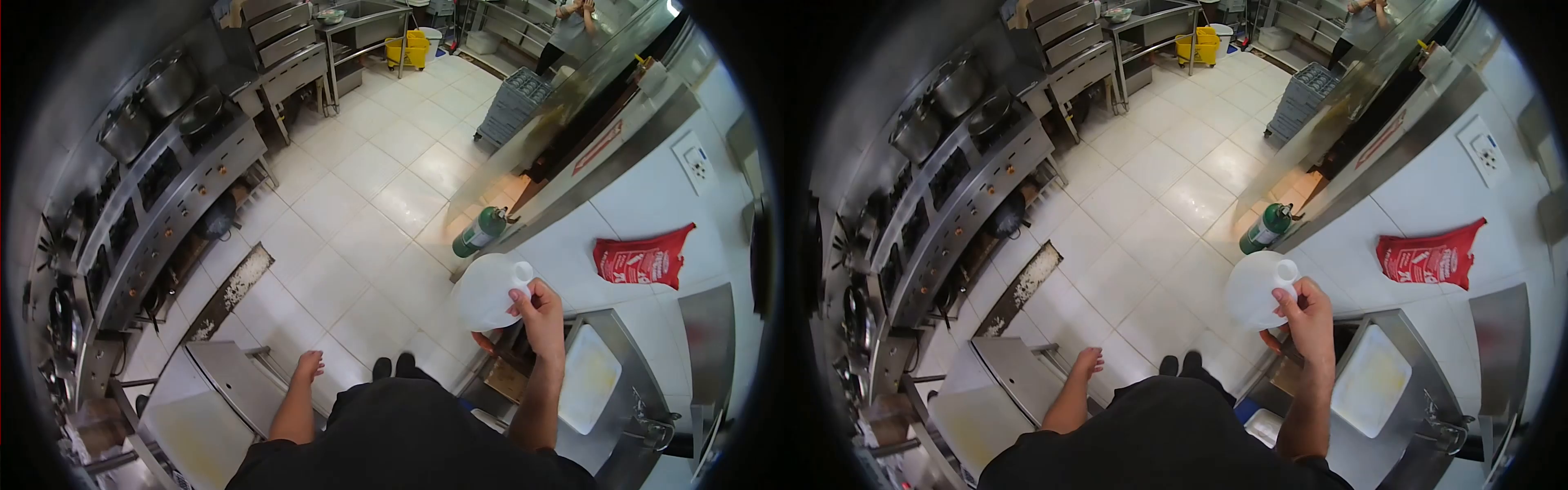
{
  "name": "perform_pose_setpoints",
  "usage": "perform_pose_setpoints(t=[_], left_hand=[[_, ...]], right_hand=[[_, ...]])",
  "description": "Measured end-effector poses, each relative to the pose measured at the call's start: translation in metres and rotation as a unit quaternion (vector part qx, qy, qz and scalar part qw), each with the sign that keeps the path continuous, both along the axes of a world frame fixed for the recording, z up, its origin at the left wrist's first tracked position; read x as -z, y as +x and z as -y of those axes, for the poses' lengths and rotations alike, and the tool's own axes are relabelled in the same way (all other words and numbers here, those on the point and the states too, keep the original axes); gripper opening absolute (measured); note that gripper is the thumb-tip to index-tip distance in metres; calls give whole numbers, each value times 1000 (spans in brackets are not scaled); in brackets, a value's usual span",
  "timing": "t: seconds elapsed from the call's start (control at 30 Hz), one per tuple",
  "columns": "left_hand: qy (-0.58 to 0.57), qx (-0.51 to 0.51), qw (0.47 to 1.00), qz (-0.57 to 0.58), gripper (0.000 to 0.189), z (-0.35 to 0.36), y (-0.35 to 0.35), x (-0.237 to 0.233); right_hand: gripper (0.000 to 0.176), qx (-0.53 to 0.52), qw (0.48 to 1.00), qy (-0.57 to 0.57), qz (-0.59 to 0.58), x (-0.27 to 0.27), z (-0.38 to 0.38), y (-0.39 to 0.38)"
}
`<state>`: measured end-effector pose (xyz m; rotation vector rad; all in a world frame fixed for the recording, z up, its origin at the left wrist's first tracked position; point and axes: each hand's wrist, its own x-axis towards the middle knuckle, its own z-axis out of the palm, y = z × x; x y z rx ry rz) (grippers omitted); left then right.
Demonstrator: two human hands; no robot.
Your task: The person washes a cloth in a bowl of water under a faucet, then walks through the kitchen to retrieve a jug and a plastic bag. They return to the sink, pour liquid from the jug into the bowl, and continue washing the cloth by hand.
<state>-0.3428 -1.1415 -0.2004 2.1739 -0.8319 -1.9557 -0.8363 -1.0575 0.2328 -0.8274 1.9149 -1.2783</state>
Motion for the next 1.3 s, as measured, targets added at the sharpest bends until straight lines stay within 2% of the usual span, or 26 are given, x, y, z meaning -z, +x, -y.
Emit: perform_pose_setpoints(t=[0.13,0.27,0.33,0.4,0.5,0.53,0.57,0.7,0.83,0.93,1.03,1.07,1.1,1.13,1.17,1.23,1.3], left_hand=[[-45,24,999,-2,33,108,-48,-15],[-71,63,995,0,32,199,-84,-20],[-61,82,994,33,32,223,-86,-13],[-38,99,993,51,34,248,-80,-10],[9,111,992,68,38,272,-82,-27],[-50,174,981,66,37,275,-75,-26],[-52,192,978,66,37,281,-76,-27],[40,185,980,66,34,308,-100,-24],[55,240,967,62,32,377,-149,8],[81,236,968,40,31,484,-196,36],[204,110,973,-5,29,628,-249,84],[205,100,974,7,29,674,-268,91],[129,157,975,89,29,731,-307,73],[62,179,977,93,27,790,-333,78],[16,150,988,24,28,854,-343,93],[-90,82,993,2,31,960,-434,38],[-172,67,982,-34,23,1053,-507,1]], right_hand=[[19,-52,998,2,-31,14,72,-35],[20,-96,995,0,-16,58,155,-74],[22,-119,992,23,-38,71,202,-100],[24,-141,986,41,-75,58,252,-121],[29,-167,973,70,-141,55,326,-154],[30,-170,966,65,-182,57,351,-166],[31,-175,957,61,-225,58,375,-178],[28,-169,951,62,-250,70,475,-230],[26,-153,950,110,-250,75,575,-282],[24,-133,946,143,-258,66,656,-331],[21,-86,960,157,-215,55,712,-380],[20,-65,965,168,-190,47,728,-397],[20,-41,969,175,-169,41,745,-416],[21,-44,965,154,-206,39,761,-435],[22,-39,962,158,-217,39,778,-454],[23,-28,956,159,-244,42,814,-496],[24,-52,954,161,-248,67,853,-549]])
